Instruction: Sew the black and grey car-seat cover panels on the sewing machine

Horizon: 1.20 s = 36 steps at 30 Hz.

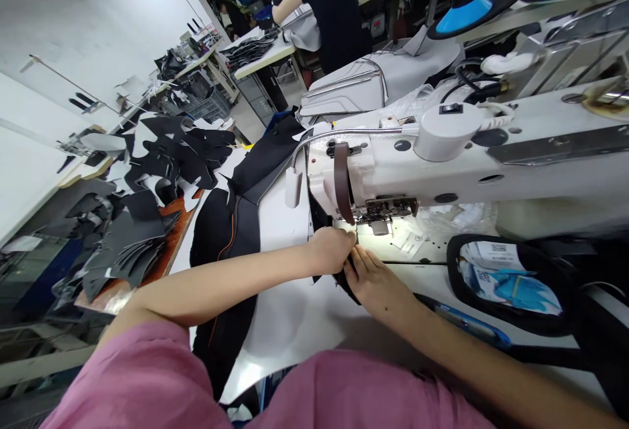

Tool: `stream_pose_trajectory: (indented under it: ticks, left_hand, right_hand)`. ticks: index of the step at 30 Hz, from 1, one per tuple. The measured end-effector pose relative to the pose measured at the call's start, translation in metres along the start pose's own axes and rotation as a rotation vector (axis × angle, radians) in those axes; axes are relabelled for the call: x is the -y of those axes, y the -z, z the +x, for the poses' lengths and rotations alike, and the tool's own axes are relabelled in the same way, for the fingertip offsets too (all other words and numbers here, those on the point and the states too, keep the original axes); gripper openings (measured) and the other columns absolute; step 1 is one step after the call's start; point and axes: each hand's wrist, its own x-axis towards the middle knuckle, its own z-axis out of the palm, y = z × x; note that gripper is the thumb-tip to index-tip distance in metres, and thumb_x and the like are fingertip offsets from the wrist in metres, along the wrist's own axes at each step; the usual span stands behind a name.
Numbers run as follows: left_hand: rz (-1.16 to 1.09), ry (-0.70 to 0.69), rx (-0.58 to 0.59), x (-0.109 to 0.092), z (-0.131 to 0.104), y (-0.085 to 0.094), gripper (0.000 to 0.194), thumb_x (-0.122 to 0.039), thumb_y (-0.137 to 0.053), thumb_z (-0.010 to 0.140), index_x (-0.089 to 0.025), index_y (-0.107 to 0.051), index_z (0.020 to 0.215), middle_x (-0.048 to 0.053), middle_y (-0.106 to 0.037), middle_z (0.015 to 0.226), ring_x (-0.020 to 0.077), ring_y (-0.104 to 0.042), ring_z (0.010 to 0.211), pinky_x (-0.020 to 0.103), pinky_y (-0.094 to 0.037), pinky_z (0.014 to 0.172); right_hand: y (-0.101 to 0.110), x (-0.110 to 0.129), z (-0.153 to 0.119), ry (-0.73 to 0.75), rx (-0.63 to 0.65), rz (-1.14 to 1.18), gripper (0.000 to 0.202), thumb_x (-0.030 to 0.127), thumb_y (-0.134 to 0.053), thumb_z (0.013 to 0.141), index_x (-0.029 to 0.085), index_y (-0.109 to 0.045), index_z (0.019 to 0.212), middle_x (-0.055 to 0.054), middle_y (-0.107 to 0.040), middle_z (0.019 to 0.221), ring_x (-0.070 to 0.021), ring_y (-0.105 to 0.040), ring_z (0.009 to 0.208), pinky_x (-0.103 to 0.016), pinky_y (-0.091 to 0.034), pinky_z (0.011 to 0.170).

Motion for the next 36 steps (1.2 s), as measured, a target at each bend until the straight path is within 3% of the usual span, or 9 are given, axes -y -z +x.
stream_pose_trajectory:
  ticks: [6, 10, 12, 21, 25, 32, 36]
  left_hand:
    - [-0.051, 0.019, -0.018, -0.003, 0.003, -0.001, 0.025, -0.013, -0.055, 0.075, -0.008, -0.057, 0.099, 0.014, -0.066, 0.088, 0.0265, -0.066, 0.085, 0.033, -0.054, 0.069]
    - [-0.095, 0.032, -0.092, -0.004, 0.002, -0.013, 0.023, -0.012, -0.052, 0.076, -0.006, -0.057, 0.098, 0.014, -0.065, 0.089, 0.0256, -0.064, 0.084, 0.034, -0.053, 0.072]
    - [-0.119, 0.037, -0.132, -0.005, 0.001, -0.020, 0.024, -0.013, -0.049, 0.079, -0.006, -0.056, 0.101, 0.014, -0.063, 0.091, 0.0241, -0.064, 0.082, 0.033, -0.053, 0.071]
    - [-0.130, 0.107, -0.230, -0.008, 0.001, -0.038, 0.027, -0.011, -0.045, 0.080, -0.010, -0.054, 0.106, 0.011, -0.060, 0.090, 0.0211, -0.060, 0.080, 0.030, -0.051, 0.068]
    - [-0.156, 0.106, -0.274, -0.005, 0.000, -0.043, 0.028, -0.010, -0.047, 0.079, -0.011, -0.056, 0.106, 0.010, -0.060, 0.091, 0.0217, -0.058, 0.086, 0.031, -0.050, 0.072]
    - [-0.159, 0.048, -0.439, 0.008, 0.011, -0.047, 0.016, -0.009, -0.048, 0.079, -0.014, -0.063, 0.084, 0.008, -0.060, 0.083, 0.0207, -0.056, 0.082, 0.031, -0.046, 0.071]
    - [-0.185, 0.037, -0.466, 0.014, 0.018, -0.044, 0.013, -0.008, -0.051, 0.075, -0.015, -0.062, 0.072, 0.006, -0.061, 0.075, 0.0184, -0.054, 0.071, 0.030, -0.043, 0.067]
  right_hand:
    - [-0.002, 0.014, -0.005, -0.068, 0.014, 0.035, 0.043, 0.021, -0.062, 0.082, -0.005, -0.056, 0.116, -0.036, -0.054, 0.121, -0.0388, -0.055, 0.115, -0.049, -0.044, 0.097]
    - [-0.004, 0.022, 0.000, -0.134, 0.066, 0.071, 0.071, 0.047, -0.066, 0.079, -0.010, -0.054, 0.118, -0.040, -0.048, 0.124, -0.0438, -0.050, 0.119, -0.053, -0.040, 0.099]
    - [-0.005, 0.026, 0.001, -0.153, 0.070, 0.073, 0.079, 0.052, -0.067, 0.076, -0.012, -0.052, 0.119, -0.041, -0.047, 0.125, -0.0445, -0.049, 0.119, -0.053, -0.039, 0.100]
    - [-0.008, 0.039, -0.003, -0.242, 0.007, 0.102, 0.066, 0.040, -0.074, 0.073, -0.007, -0.057, 0.116, -0.037, -0.051, 0.124, -0.0427, -0.051, 0.118, -0.050, -0.039, 0.101]
    - [-0.004, 0.036, -0.001, -0.247, 0.039, 0.157, 0.064, 0.039, -0.074, 0.073, -0.006, -0.058, 0.115, -0.037, -0.051, 0.124, -0.0424, -0.051, 0.118, -0.050, -0.039, 0.102]
    - [0.001, 0.016, 0.012, -0.228, 0.080, 0.230, 0.064, 0.038, -0.073, 0.073, -0.004, -0.057, 0.118, -0.036, -0.050, 0.126, -0.0422, -0.048, 0.121, -0.050, -0.040, 0.103]
    - [0.000, 0.006, 0.019, -0.240, 0.066, 0.291, 0.063, 0.038, -0.075, 0.071, -0.002, -0.058, 0.117, -0.033, -0.051, 0.125, -0.0407, -0.048, 0.121, -0.050, -0.039, 0.104]
